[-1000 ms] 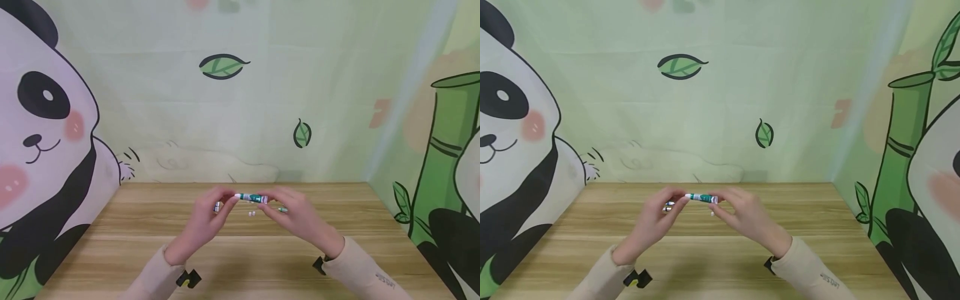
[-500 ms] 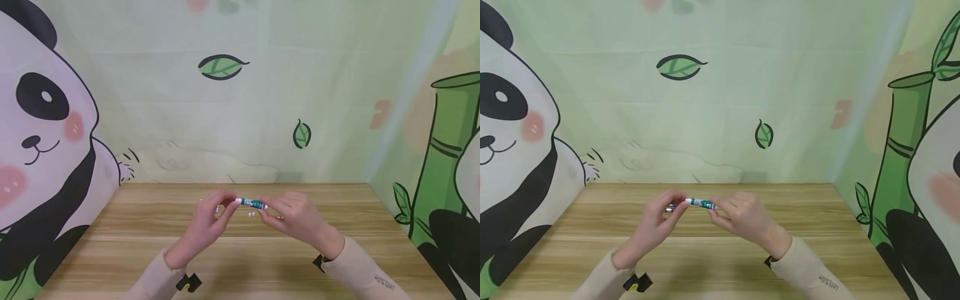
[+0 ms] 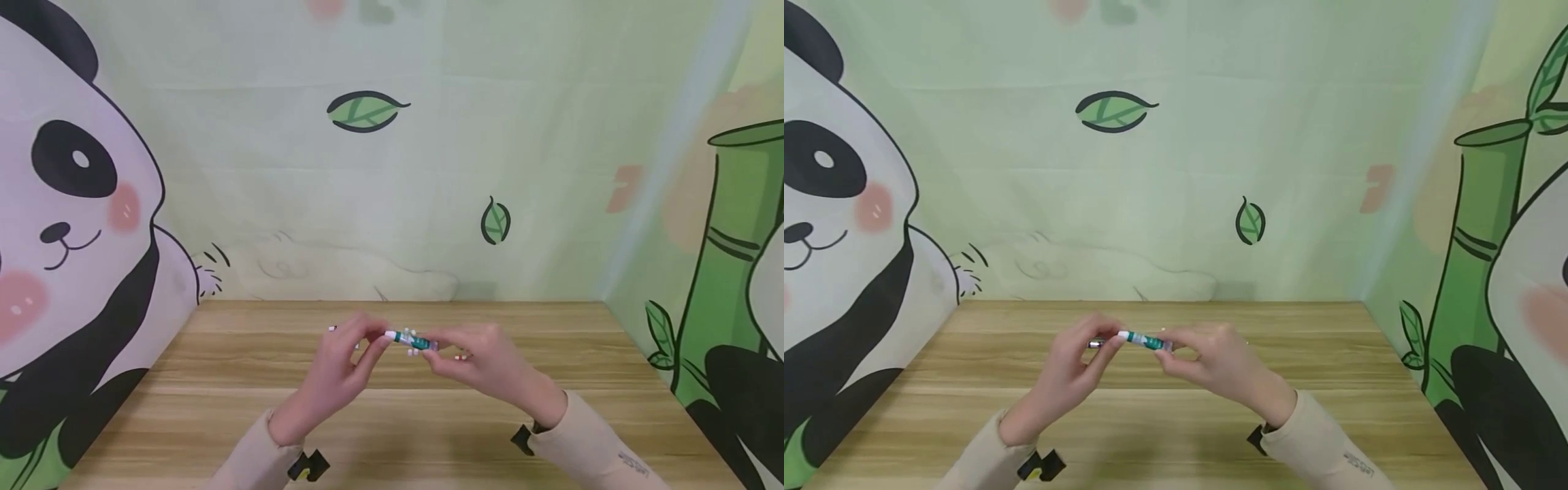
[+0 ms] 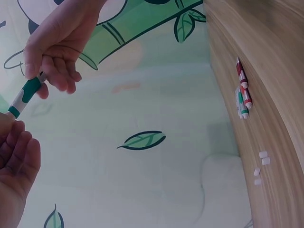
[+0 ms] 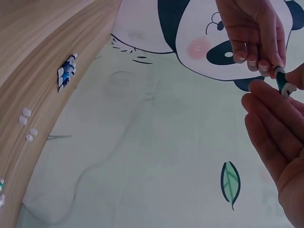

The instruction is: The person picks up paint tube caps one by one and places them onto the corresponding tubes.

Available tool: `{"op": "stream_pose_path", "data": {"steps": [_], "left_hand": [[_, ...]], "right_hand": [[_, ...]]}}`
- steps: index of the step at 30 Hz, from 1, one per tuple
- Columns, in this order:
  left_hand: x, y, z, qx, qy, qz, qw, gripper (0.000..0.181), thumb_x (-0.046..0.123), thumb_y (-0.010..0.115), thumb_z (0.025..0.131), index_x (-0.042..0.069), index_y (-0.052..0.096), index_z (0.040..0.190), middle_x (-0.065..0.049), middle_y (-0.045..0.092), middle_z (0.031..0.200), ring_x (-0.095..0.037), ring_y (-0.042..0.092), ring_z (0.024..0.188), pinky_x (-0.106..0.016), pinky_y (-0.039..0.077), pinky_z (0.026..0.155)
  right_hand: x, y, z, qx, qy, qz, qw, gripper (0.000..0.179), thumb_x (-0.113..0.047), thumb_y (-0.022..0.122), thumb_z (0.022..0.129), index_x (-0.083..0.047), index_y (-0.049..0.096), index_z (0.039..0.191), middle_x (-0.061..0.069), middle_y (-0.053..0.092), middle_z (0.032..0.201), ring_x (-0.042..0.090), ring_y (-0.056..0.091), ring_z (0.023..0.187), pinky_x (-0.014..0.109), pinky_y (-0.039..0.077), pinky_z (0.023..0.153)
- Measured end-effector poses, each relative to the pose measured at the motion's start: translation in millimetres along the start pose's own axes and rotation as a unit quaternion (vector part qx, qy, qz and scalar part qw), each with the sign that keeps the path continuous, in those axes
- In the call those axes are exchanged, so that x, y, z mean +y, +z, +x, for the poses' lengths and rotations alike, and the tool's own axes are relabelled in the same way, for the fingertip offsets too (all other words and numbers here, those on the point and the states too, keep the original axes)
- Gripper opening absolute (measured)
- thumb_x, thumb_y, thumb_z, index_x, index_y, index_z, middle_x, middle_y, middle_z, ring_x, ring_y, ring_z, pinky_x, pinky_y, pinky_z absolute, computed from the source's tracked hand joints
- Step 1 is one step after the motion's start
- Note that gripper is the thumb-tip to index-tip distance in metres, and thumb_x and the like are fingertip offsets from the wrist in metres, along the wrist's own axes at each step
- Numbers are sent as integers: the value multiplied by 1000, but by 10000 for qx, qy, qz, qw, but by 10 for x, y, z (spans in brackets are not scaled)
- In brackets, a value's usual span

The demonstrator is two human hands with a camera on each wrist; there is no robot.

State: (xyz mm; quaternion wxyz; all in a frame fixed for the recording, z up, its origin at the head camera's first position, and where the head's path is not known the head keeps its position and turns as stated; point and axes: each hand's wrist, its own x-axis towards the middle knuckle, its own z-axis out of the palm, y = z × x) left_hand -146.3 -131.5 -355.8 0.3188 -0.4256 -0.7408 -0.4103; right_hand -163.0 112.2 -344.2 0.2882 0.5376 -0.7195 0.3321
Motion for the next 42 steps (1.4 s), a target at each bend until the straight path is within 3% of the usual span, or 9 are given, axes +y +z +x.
{"op": "stream_pose_path", "data": {"steps": [7, 13, 20, 22, 27, 30, 36, 42], "left_hand": [[-1, -7, 5, -179, 144, 196, 9995, 16, 17, 55, 105, 3, 63, 104, -3, 65, 93, -14, 62, 82, -22, 54, 75], [7, -18, -5, -316, 264, 217, 9989, 16, 17, 55, 105, 3, 63, 104, -3, 65, 95, -15, 62, 84, -23, 54, 77], [11, -21, -12, -356, 393, 206, 9984, 18, 19, 54, 105, 3, 62, 105, -4, 64, 96, -15, 62, 85, -22, 53, 78], [16, -29, -5, -392, 251, 143, 9988, 14, 16, 57, 104, 3, 63, 106, -4, 66, 96, -16, 63, 86, -26, 55, 78], [75, -76, 13, -558, -687, 46, 9961, 7, 10, 66, 98, 8, 67, 105, 2, 69, 95, -12, 64, 87, -28, 54, 71], [125, -100, 24, -730, -1073, 128, 9915, 6, 11, 66, 98, 9, 69, 104, 5, 68, 93, -9, 63, 85, -27, 52, 67], [175, -112, 69, -941, -1401, 99, 9856, 7, 14, 65, 100, 9, 69, 104, 6, 66, 91, -8, 59, 80, -26, 53, 68], [187, -126, 68, -1028, -1406, 110, 9847, 5, 13, 65, 100, 10, 69, 102, 7, 67, 92, -7, 60, 80, -27, 54, 72]], "right_hand": [[-22, -39, -23, -237, 526, 622, 9964, 11, -10, 70, 94, -5, 76, 101, 3, 76, 86, 5, 69, 69, 8, 40, 45], [-50, -56, -38, -426, 842, 924, 9912, 18, 1, 75, 85, -8, 76, 100, -4, 74, 79, -2, 62, 64, 11, 40, 45], [-65, -78, -61, -567, 1124, 1387, 9823, 18, 3, 71, 89, -4, 75, 105, 1, 76, 82, 5, 68, 68, 16, 47, 48], [-65, -78, -66, -543, 1212, 1422, 9809, 17, 2, 70, 91, -5, 75, 105, 1, 76, 84, 8, 69, 70, 16, 48, 48], [-56, -55, -84, -376, 1313, 1176, 9836, 17, -1, 71, 91, -7, 74, 106, -1, 75, 86, 6, 68, 70, 16, 48, 50], [-47, -42, -99, -287, 1228, 927, 9877, 18, 1, 72, 89, -5, 74, 107, 1, 75, 88, 6, 69, 74, 15, 49, 52], [-39, -48, -88, -214, 812, 359, 9958, 15, -12, 70, 96, -3, 73, 108, 4, 76, 90, 7, 67, 72, 9, 40, 46], [-48, -47, -56, -222, 207, -237, 9993, 27, -27, 59, 104, -4, 72, 107, 1, 75, 89, 5, 63, 68, 10, 44, 51]]}}
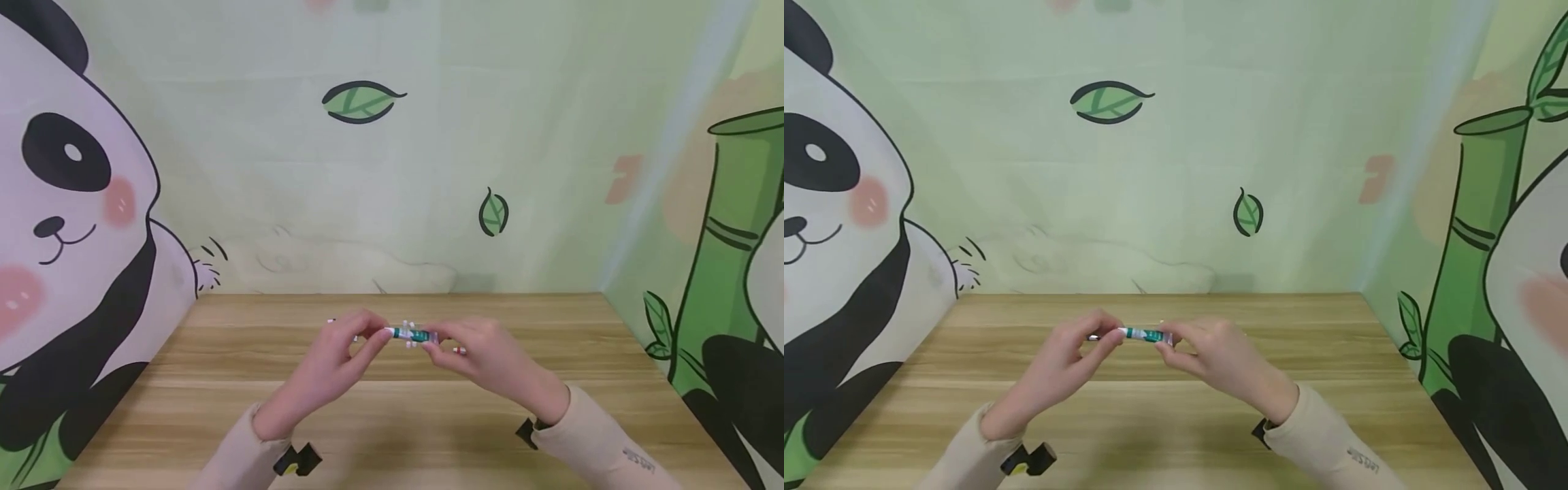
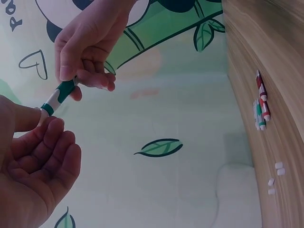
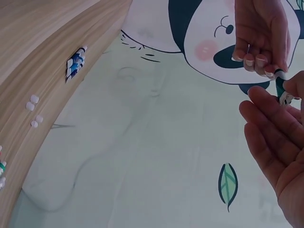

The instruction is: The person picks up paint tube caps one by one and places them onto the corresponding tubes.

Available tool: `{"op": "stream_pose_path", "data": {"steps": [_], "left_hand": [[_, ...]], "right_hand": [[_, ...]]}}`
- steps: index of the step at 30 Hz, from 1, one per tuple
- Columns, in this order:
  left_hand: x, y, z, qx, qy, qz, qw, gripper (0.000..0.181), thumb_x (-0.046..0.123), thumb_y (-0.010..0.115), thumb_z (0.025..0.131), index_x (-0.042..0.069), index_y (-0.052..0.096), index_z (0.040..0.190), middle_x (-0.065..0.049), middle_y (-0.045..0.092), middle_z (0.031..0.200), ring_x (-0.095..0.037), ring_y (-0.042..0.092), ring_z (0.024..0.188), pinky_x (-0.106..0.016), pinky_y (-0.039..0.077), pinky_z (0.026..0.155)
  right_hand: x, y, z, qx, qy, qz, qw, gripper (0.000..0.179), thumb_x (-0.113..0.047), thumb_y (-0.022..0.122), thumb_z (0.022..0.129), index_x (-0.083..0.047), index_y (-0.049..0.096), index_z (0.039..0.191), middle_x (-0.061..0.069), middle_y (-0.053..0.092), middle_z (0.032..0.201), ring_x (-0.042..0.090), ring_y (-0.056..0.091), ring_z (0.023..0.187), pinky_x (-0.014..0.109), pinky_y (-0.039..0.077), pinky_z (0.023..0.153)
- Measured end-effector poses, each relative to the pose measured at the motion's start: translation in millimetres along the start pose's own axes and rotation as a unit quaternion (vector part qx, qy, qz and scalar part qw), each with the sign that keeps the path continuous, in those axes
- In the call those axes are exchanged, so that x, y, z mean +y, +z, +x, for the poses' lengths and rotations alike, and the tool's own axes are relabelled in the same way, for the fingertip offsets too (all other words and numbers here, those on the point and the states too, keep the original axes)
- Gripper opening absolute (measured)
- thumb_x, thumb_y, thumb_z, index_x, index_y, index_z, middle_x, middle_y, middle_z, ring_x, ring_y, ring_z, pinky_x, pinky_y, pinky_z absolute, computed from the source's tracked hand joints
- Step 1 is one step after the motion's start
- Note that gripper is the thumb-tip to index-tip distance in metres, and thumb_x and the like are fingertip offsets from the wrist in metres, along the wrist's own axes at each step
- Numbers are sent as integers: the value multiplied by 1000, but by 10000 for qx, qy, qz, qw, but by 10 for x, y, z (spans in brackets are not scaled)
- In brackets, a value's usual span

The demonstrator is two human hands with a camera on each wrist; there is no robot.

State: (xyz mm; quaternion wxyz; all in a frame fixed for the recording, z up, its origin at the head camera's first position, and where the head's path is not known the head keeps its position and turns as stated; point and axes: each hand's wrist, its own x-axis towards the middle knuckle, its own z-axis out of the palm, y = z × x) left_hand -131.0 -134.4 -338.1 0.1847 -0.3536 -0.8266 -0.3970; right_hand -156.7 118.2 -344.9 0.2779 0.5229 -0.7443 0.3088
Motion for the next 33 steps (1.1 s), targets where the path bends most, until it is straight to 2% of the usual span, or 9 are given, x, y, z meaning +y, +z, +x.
{"op": "stream_pose_path", "data": {"steps": [4, 10, 17, 23, 27, 30, 33], "left_hand": [[5, 0, -11, -49, 110, -18, 9999, 5, 13, 65, 100, 10, 68, 102, 6, 68, 94, -7, 62, 83, -28, 55, 75], [-21, 28, -48, 3, 249, -3, 9997, 4, 10, 65, 99, 9, 68, 102, 5, 69, 93, -7, 63, 83, -29, 55, 76], [-29, 37, -42, 61, 187, 3, 9998, 5, 12, 65, 100, 9, 69, 101, 6, 69, 91, -7, 62, 80, -28, 55, 73], [-63, -12, -85, 76, 74, 29, 9999, 4, 12, 65, 99, 9, 69, 99, 7, 68, 88, -7, 61, 79, -29, 54, 71], [-90, -22, -131, 20, -26, 22, 10000, 4, 12, 66, 99, 10, 69, 98, 8, 68, 89, -6, 62, 80, -31, 55, 73], [-103, -25, -148, -19, -85, 5, 10000, 4, 12, 66, 98, 11, 69, 99, 8, 68, 90, -7, 63, 82, -31, 56, 74], [-110, -27, -146, -24, -136, 0, 9999, 4, 12, 66, 98, 12, 69, 100, 9, 68, 91, -7, 64, 83, -31, 56, 75]], "right_hand": [[-3, -8, -6, -50, -60, -24, 10000, 31, -30, 55, 105, -3, 71, 107, 2, 74, 89, 7, 65, 69, 11, 46, 53], [-11, -13, -12, -143, -129, 2, 9998, 31, -30, 55, 105, -3, 71, 107, 1, 72, 85, 3, 61, 67, 9, 44, 53], [10, -27, 3, -232, -162, -41, 9996, 37, -35, 51, 105, -4, 71, 105, -1, 72, 82, 2, 58, 64, 7, 40, 51], [-2, 24, 31, -296, 1, 73, 9995, 26, -29, 60, 103, -7, 72, 109, -2, 73, 85, 3, 61, 67, 7, 39, 52], [-17, 54, 23, -322, 176, 212, 9991, 19, -19, 69, 98, -7, 73, 111, -2, 75, 89, 3, 65, 72, 8, 40, 51], [-17, 58, 14, -354, 228, 276, 9987, 21, -13, 74, 93, -7, 72, 113, -3, 75, 91, 4, 68, 77, 12, 45, 54], [-9, 50, 10, -356, 216, 279, 9987, 25, -14, 76, 91, -7, 72, 115, -4, 74, 91, 5, 69, 79, 14, 45, 54]]}}
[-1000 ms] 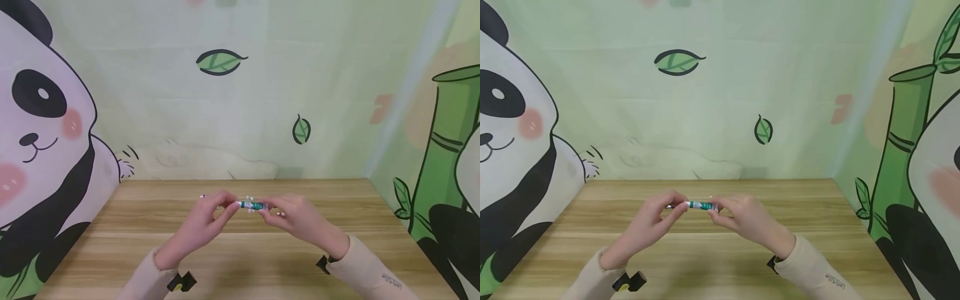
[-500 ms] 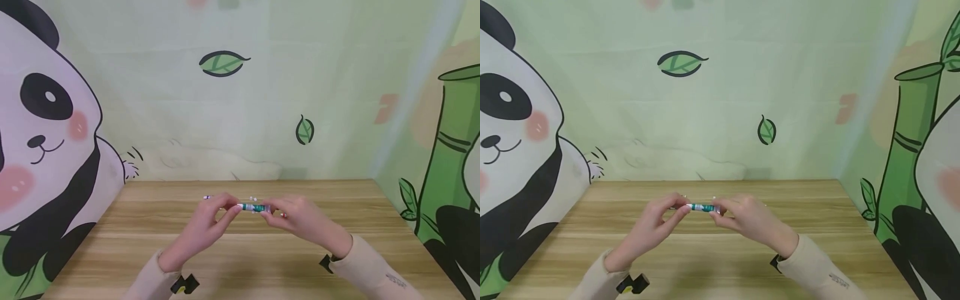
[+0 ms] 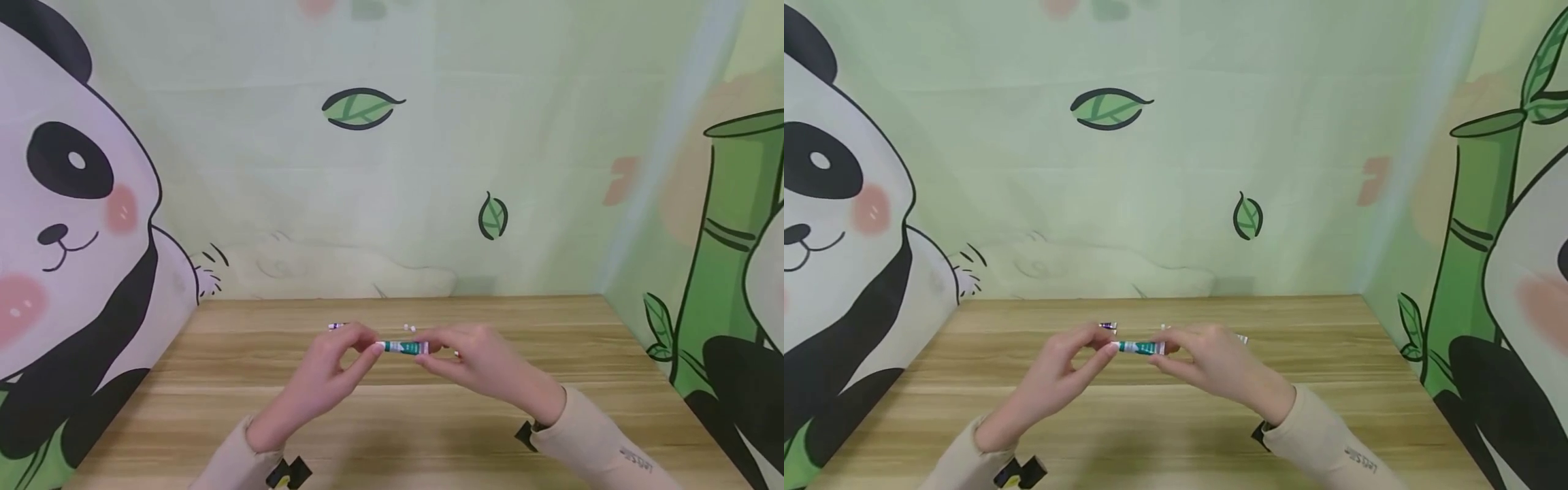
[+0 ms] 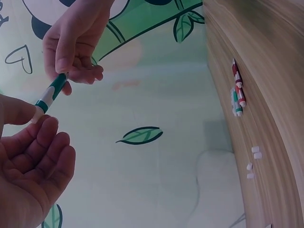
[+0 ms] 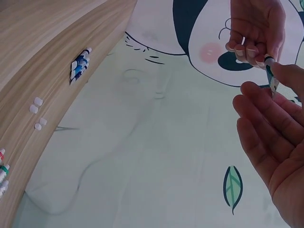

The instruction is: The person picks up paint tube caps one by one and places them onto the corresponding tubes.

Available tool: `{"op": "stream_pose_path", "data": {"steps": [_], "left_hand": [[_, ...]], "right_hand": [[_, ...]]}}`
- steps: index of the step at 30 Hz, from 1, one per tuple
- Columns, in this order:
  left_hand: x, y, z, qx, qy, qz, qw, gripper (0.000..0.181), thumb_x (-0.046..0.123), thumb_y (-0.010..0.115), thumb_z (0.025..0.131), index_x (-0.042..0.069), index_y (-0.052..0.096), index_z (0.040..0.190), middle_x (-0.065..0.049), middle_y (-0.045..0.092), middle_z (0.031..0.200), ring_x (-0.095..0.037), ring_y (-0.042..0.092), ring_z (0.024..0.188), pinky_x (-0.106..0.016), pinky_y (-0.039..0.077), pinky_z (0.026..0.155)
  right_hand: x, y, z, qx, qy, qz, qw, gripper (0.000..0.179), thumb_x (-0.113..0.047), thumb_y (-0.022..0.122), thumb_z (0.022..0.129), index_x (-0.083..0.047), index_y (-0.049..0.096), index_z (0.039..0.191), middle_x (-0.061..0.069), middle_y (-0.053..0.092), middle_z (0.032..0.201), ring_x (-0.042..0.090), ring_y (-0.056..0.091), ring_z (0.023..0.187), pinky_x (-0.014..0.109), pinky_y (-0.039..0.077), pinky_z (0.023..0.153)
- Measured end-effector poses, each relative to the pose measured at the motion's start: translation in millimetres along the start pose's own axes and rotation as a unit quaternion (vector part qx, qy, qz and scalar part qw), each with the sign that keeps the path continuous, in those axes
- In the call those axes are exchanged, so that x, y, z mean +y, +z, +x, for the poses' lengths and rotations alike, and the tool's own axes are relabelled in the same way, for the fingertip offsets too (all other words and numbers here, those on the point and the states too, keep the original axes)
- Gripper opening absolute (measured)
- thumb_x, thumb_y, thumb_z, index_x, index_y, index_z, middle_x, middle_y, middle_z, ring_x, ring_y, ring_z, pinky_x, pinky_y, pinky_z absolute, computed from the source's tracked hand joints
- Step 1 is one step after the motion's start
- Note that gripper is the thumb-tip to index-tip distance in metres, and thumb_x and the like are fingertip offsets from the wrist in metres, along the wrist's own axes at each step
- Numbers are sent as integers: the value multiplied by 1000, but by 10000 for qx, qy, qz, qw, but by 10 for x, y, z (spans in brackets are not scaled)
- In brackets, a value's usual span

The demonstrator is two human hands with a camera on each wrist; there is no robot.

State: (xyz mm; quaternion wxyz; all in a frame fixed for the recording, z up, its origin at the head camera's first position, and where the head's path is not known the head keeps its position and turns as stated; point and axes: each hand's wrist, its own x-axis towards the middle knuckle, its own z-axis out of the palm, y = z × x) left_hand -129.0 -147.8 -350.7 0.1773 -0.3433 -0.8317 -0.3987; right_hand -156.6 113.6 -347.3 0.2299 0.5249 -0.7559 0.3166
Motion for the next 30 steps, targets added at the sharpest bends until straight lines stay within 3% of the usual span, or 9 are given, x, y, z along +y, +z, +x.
{"op": "stream_pose_path", "data": {"steps": [8, 15, 23, 30], "left_hand": [[-6, 7, 13, -6, -130, -102, 9999, 4, 11, 67, 97, 12, 69, 101, 4, 70, 92, -8, 64, 84, -33, 57, 75], [6, 20, -6, -22, -444, -213, 9988, 5, 11, 69, 96, 12, 69, 100, 6, 70, 91, -8, 64, 83, -30, 56, 74], [-20, 42, -26, -43, -809, -286, 9963, 5, 13, 69, 96, 14, 70, 101, 10, 68, 90, -8, 63, 81, -28, 57, 72], [-17, 37, -36, -84, -951, -339, 9949, 5, 13, 70, 96, 14, 71, 101, 6, 69, 90, -9, 63, 82, -29, 57, 72]], "right_hand": [[22, -10, 0, 24, -86, -163, 9998, 27, -17, 79, 89, -6, 72, 113, -3, 75, 94, 6, 71, 82, 10, 39, 53], [15, -6, -19, -66, -99, -434, 9990, 28, -17, 82, 86, -8, 73, 111, -3, 76, 94, 6, 71, 80, 16, 53, 64], [52, -2, -49, -12, -145, -478, 9988, 25, -22, 78, 90, -9, 73, 111, -3, 76, 93, 6, 71, 80, 20, 55, 66], [82, 7, -67, 102, -301, -585, 9978, 22, -23, 77, 91, -10, 73, 108, -2, 76, 89, 6, 70, 77, 19, 54, 64]]}}
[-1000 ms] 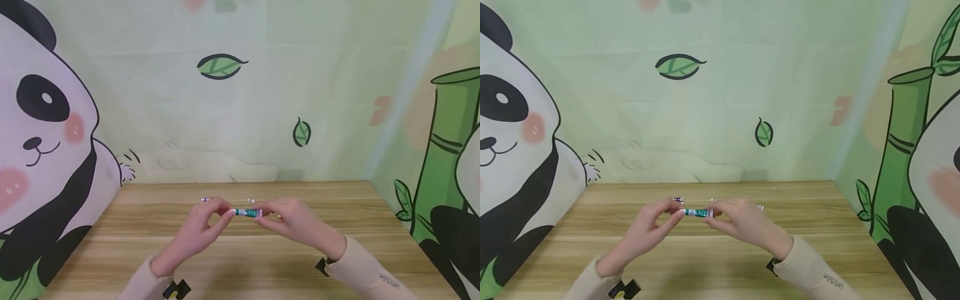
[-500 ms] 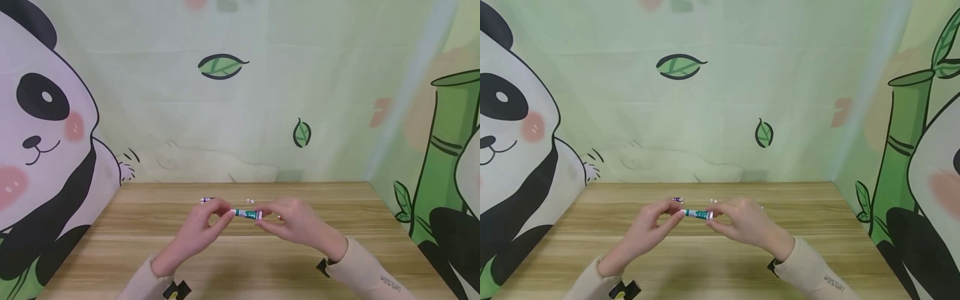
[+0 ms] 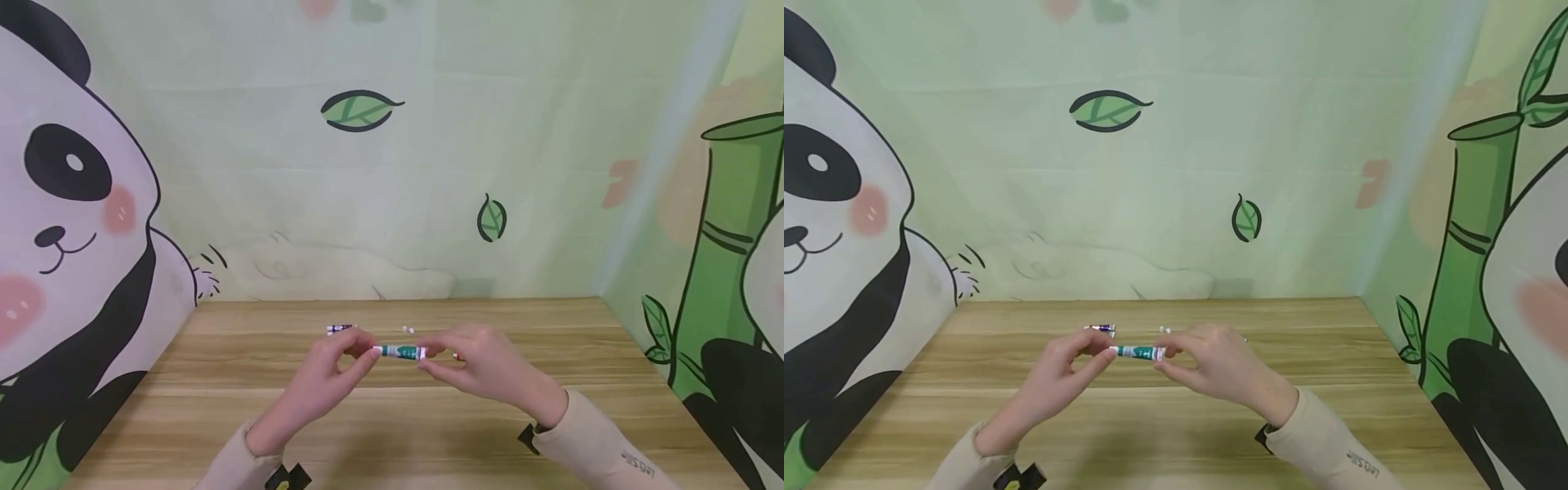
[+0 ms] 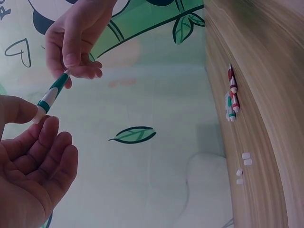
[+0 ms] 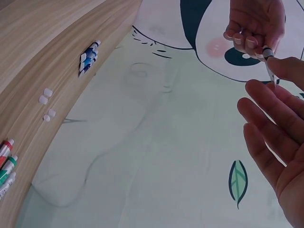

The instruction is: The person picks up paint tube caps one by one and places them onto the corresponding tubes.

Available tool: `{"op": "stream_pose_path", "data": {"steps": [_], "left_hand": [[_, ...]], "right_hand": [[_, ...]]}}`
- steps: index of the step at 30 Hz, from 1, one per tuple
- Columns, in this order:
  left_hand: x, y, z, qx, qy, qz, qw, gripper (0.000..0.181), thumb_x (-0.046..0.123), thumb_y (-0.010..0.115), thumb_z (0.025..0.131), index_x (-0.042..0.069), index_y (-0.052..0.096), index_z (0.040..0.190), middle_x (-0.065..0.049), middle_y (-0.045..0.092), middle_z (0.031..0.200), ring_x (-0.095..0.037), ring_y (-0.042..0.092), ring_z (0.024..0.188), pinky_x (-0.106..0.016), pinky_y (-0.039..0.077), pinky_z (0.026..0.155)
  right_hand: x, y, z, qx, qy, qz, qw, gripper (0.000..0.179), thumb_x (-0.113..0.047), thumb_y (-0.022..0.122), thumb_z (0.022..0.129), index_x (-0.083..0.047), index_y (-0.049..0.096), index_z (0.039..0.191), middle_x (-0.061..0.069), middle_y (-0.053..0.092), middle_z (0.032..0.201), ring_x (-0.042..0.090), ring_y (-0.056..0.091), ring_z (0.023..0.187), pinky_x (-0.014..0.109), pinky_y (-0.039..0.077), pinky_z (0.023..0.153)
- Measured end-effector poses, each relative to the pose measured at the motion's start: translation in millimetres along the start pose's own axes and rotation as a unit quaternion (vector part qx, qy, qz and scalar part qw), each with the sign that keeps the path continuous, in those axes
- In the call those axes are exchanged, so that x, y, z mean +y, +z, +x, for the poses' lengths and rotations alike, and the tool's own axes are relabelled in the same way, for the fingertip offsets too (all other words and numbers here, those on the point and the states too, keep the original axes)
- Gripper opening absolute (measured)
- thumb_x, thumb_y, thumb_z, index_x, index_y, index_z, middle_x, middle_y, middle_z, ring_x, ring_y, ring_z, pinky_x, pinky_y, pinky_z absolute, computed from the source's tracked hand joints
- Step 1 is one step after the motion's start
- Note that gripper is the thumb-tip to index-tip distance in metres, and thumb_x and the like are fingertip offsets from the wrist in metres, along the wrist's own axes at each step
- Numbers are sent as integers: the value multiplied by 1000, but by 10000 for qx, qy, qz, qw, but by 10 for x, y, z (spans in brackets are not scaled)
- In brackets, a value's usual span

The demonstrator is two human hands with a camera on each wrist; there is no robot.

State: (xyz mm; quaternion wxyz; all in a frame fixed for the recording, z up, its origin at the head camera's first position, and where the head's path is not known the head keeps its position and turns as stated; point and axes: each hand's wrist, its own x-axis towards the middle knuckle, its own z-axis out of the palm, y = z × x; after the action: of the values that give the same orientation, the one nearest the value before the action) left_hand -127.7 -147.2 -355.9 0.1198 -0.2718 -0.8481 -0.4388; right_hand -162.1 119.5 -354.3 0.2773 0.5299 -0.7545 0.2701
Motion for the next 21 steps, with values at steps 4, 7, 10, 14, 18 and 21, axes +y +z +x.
{"op": "stream_pose_path", "data": {"steps": [4, 7, 10, 14, 18, 21], "left_hand": [[7, -7, -4, 12, -10, -70, 10000, 5, 13, 69, 97, 14, 71, 101, 8, 69, 90, -9, 64, 82, -29, 56, 73], [13, -11, -7, 36, -9, -127, 9999, 4, 16, 69, 97, 15, 71, 101, 11, 68, 90, -8, 64, 82, -29, 56, 73], [21, -11, -13, 53, 37, -140, 9999, 6, 19, 69, 98, 16, 71, 101, 11, 69, 91, -8, 65, 84, -30, 56, 75], [22, -8, -15, 51, 242, -140, 9996, 7, 20, 68, 98, 16, 72, 102, 11, 70, 93, -8, 66, 85, -31, 57, 77], [12, -4, -23, 44, 427, -135, 9990, 6, 18, 68, 99, 15, 71, 101, 11, 69, 92, -8, 65, 84, -31, 57, 76], [10, -2, -29, 50, 504, -109, 9987, 5, 17, 67, 99, 14, 71, 101, 10, 69, 92, -8, 65, 83, -30, 56, 75]], "right_hand": [[-12, -3, -2, 123, -155, -23, 9998, 19, -22, 78, 90, -10, 74, 104, -5, 74, 86, 5, 69, 73, 19, 54, 63], [-32, -12, 1, 188, -278, 2, 9994, 19, -21, 79, 89, -8, 75, 103, -6, 74, 84, 6, 69, 72, 20, 55, 65], [-47, -20, 1, 231, -309, -18, 9993, 18, -23, 76, 91, -8, 75, 102, -6, 74, 83, 6, 69, 71, 21, 56, 65], [-57, -30, 1, 327, -373, -61, 9988, 20, -25, 73, 93, -7, 75, 100, -5, 73, 81, 6, 69, 69, 20, 55, 64], [-64, -31, 2, 400, -432, -103, 9982, 20, -26, 74, 92, -7, 76, 98, -5, 73, 79, 4, 67, 66, 18, 53, 60], [-60, -23, -5, 443, -418, -111, 9981, 25, -30, 68, 97, -6, 76, 98, -5, 73, 77, 4, 66, 64, 17, 52, 59]]}}
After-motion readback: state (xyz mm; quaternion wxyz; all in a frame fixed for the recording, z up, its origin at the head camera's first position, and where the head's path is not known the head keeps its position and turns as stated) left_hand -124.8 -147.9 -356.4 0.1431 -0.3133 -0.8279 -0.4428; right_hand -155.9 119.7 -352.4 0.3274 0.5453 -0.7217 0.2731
